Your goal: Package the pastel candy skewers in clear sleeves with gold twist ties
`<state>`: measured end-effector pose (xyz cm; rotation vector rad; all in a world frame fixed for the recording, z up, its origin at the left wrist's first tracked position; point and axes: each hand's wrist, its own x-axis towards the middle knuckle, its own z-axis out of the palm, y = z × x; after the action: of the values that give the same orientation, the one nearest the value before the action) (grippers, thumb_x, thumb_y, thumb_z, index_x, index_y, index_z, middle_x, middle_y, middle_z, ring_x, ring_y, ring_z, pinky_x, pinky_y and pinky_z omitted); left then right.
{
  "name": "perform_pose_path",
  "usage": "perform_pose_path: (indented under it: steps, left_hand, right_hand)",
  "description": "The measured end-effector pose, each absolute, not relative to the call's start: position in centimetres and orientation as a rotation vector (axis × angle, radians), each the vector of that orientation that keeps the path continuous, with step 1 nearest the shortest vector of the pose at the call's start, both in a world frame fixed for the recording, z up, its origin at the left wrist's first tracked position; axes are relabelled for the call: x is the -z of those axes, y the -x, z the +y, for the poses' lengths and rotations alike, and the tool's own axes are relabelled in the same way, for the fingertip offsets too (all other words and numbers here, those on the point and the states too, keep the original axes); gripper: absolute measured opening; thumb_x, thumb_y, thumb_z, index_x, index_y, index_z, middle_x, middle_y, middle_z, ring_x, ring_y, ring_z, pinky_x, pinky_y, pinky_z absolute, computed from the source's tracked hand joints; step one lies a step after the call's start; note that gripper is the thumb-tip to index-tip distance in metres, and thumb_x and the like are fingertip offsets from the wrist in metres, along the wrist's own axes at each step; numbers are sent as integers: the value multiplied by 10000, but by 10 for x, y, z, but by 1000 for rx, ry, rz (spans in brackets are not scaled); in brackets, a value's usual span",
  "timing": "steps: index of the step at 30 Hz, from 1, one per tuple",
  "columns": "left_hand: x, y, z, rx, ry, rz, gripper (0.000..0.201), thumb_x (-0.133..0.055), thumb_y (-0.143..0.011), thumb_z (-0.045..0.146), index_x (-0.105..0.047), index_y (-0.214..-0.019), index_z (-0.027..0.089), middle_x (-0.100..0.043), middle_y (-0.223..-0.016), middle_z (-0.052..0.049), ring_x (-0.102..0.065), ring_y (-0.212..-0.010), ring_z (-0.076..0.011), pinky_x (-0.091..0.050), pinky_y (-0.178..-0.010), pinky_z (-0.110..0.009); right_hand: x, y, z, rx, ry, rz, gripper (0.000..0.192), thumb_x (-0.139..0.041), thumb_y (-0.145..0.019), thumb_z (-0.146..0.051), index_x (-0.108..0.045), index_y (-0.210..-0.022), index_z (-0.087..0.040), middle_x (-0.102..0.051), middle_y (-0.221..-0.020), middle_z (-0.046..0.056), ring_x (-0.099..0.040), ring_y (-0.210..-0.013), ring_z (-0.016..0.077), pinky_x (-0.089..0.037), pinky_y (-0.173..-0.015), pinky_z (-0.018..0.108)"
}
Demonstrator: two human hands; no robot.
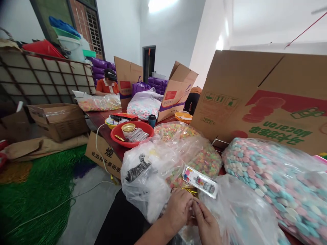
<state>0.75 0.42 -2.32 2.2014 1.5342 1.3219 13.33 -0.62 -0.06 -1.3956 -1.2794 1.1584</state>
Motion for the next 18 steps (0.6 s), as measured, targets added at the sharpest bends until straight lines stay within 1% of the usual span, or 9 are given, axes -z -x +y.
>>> perform_pose_path:
  steps: [2,4,6,7,9,11,13,16,18]
  left_hand:
    - [15,-5,0,-1270,-2073,1562,99,-530,-875,169,-588,-795,176,-682,-836,-62,-598,-818,-218,-411,-773,-355]
    - [5,-2,-5,-1209,-1924,1563,61,-596,-838,186,-625,-888,169,-700,-918,-73,-597,-876,-232,-410,-814,-368]
    - [-6,3,-8,-1144,-1749,1522,179,-671,-781,214,-650,-951,161,-708,-952,-74,-595,-897,-231,-412,-812,-349]
    - [-11,4,-9,-1109,-1656,1479,173,-679,-770,220,-658,-930,157,-706,-915,-64,-593,-861,-213,-412,-777,-323]
    - [-19,7,-10,-1063,-1517,1392,71,-640,-790,218,-652,-820,155,-675,-791,-31,-566,-747,-163,-385,-680,-270]
    - [-23,8,-10,-1044,-1503,1354,143,-580,-828,216,-603,-700,157,-614,-685,-6,-515,-655,-128,-332,-606,-248]
    - [-24,9,-10,-1031,-1593,1379,253,-542,-861,239,-542,-621,161,-570,-637,-2,-480,-617,-118,-291,-581,-254]
    - [-24,8,-11,-1001,-1699,1412,353,-494,-905,296,-498,-577,166,-534,-595,-8,-443,-585,-119,-257,-568,-273]
    - [-25,7,-13,-1018,-1682,1384,352,-478,-915,313,-539,-603,162,-533,-593,-9,-448,-584,-122,-269,-570,-269]
  right_hand:
    - [5,-135,-5,-1213,1410,-1187,531,-750,-572,-674,-779,-804,-197,-777,-825,73,-705,-676,264,-607,-628,359]
    - [8,-140,-5,-1165,1458,-1120,510,-780,-545,-646,-769,-799,-203,-752,-723,38,-681,-624,242,-590,-650,348]
    - [9,-148,-5,-1106,1496,-1072,501,-781,-568,-634,-757,-827,-206,-698,-607,5,-659,-595,223,-561,-635,319]
    - [9,-151,-5,-1091,1498,-1055,498,-777,-591,-628,-751,-852,-205,-677,-578,-6,-651,-596,215,-547,-629,306]
    - [8,-155,-5,-1094,1473,-1027,516,-780,-608,-618,-744,-910,-202,-678,-597,-11,-632,-600,197,-526,-624,291]
    - [6,-156,-6,-1107,1433,-1006,580,-809,-563,-612,-740,-963,-198,-719,-701,2,-611,-608,182,-515,-619,290]
    - [1,-154,-9,-1103,1419,-1016,620,-814,-531,-627,-741,-964,-190,-715,-715,6,-579,-599,170,-491,-597,283]
    - [-10,-148,-19,-1054,1479,-1089,543,-743,-598,-685,-714,-827,-193,-581,-522,-36,-493,-522,147,-413,-532,265]
    - [-20,-146,-26,-1010,1564,-1140,502,-677,-663,-714,-651,-713,-215,-503,-457,-53,-457,-484,139,-384,-516,263]
